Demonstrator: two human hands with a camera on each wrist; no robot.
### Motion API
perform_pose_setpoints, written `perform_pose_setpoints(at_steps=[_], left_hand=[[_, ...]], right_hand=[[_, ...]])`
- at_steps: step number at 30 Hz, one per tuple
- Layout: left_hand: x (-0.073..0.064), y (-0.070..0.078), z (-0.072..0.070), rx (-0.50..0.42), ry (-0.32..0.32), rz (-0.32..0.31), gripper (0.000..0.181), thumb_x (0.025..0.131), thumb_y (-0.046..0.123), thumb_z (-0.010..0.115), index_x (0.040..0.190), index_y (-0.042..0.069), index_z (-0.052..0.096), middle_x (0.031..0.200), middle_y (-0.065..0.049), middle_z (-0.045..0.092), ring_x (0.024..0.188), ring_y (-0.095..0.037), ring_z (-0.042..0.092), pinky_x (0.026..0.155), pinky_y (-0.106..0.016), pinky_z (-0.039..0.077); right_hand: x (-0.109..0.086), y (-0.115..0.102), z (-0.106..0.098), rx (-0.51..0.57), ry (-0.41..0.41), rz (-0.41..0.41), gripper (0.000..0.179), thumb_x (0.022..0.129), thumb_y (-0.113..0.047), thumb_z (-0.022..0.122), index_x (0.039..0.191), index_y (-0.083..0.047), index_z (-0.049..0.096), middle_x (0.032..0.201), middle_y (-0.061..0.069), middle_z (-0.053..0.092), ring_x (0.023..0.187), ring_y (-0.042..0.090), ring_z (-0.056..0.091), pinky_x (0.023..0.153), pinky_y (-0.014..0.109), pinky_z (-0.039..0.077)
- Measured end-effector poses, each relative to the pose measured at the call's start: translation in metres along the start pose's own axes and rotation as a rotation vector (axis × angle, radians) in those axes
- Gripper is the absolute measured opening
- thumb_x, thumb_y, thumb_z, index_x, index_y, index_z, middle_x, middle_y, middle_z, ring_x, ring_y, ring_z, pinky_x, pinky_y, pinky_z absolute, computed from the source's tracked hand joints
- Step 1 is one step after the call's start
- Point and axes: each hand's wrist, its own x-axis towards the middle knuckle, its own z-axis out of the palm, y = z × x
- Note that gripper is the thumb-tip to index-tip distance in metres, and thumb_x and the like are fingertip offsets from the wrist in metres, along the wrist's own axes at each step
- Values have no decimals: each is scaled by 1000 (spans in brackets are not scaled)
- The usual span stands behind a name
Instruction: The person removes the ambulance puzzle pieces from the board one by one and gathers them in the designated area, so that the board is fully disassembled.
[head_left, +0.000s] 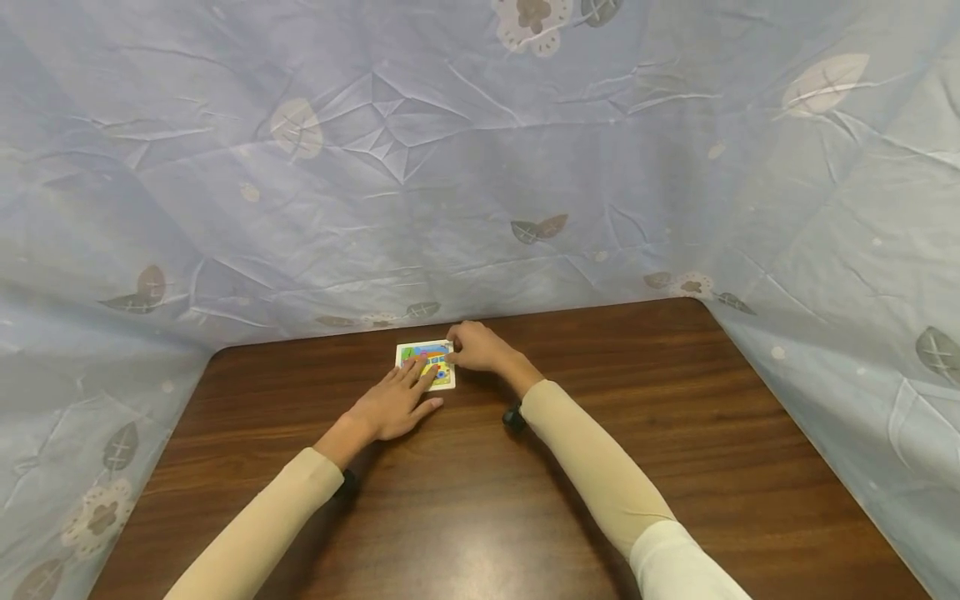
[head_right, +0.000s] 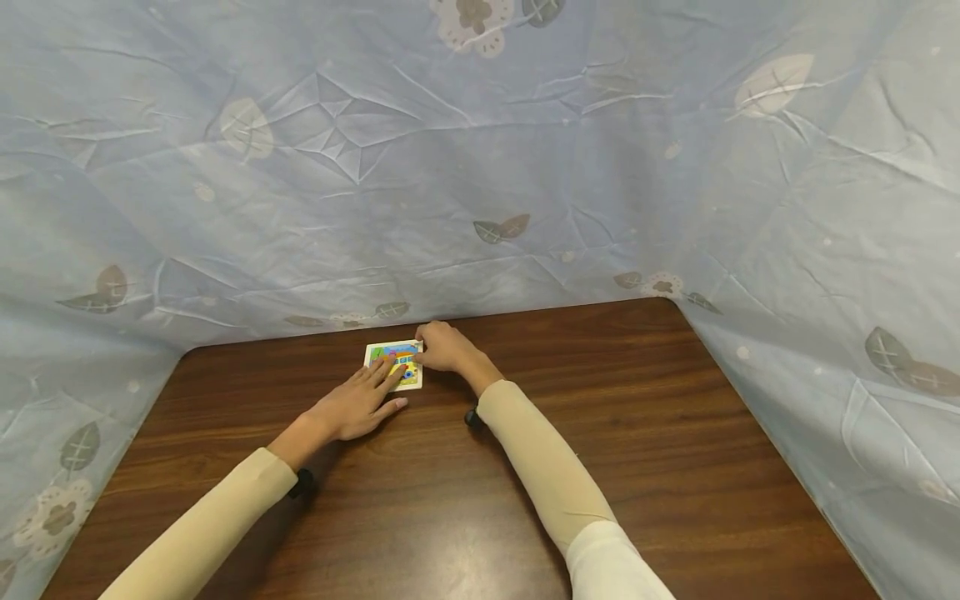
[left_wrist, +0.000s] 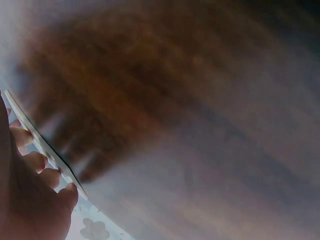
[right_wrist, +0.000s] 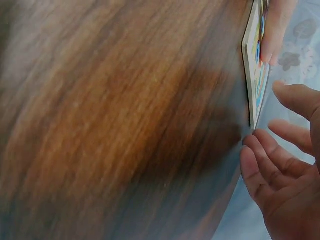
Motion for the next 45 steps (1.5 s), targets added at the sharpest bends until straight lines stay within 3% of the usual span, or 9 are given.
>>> perform_pose_setpoints(at_steps=[6, 14, 23, 30, 40, 45], left_hand=[[5, 1, 3, 9, 19, -4, 78, 111, 64, 23, 170, 14, 16, 178, -18, 5, 166, -39, 10, 135, -58, 15], [7, 6, 6, 15, 18, -3, 80, 110, 64, 27, 169, 11, 17, 177, -22, 5, 165, -42, 9, 134, -59, 16], [5, 10, 10, 59, 8, -27, 84, 110, 65, 25, 170, 8, 9, 177, -22, 0, 166, -40, 4, 135, -59, 13], [5, 11, 10, 52, 17, -21, 83, 110, 64, 25, 170, 8, 12, 177, -22, 2, 166, -40, 6, 135, -58, 15], [5, 12, 11, 69, 12, -32, 83, 110, 65, 24, 170, 8, 12, 177, -21, 2, 166, -39, 6, 135, -58, 14], [5, 14, 8, 78, -2, -35, 83, 110, 65, 23, 170, 9, 11, 177, -21, 2, 166, -39, 5, 135, -58, 15]], right_hand=[[6, 1, 5, -6, -7, -10, 48, 102, -27, 71, 140, 0, 62, 139, 16, 67, 129, 32, 65, 111, 44, 56], [7, 3, 11, -53, -3, 28, 47, 101, -31, 73, 138, -3, 64, 135, 13, 65, 127, 29, 63, 111, 41, 55], [8, 5, 15, -55, 21, 18, 47, 100, -32, 73, 138, -5, 66, 129, 10, 66, 120, 26, 64, 106, 39, 57], [6, 5, 14, -72, 21, 7, 45, 101, -31, 73, 137, -6, 67, 127, 10, 66, 118, 25, 64, 103, 39, 58], [7, 4, 15, -105, 34, -15, 42, 101, -31, 73, 134, -5, 70, 115, 8, 65, 101, 20, 61, 91, 35, 57], [8, 5, 15, -96, 46, -11, 40, 101, -29, 73, 133, -5, 70, 118, 9, 66, 105, 22, 64, 93, 37, 58]])
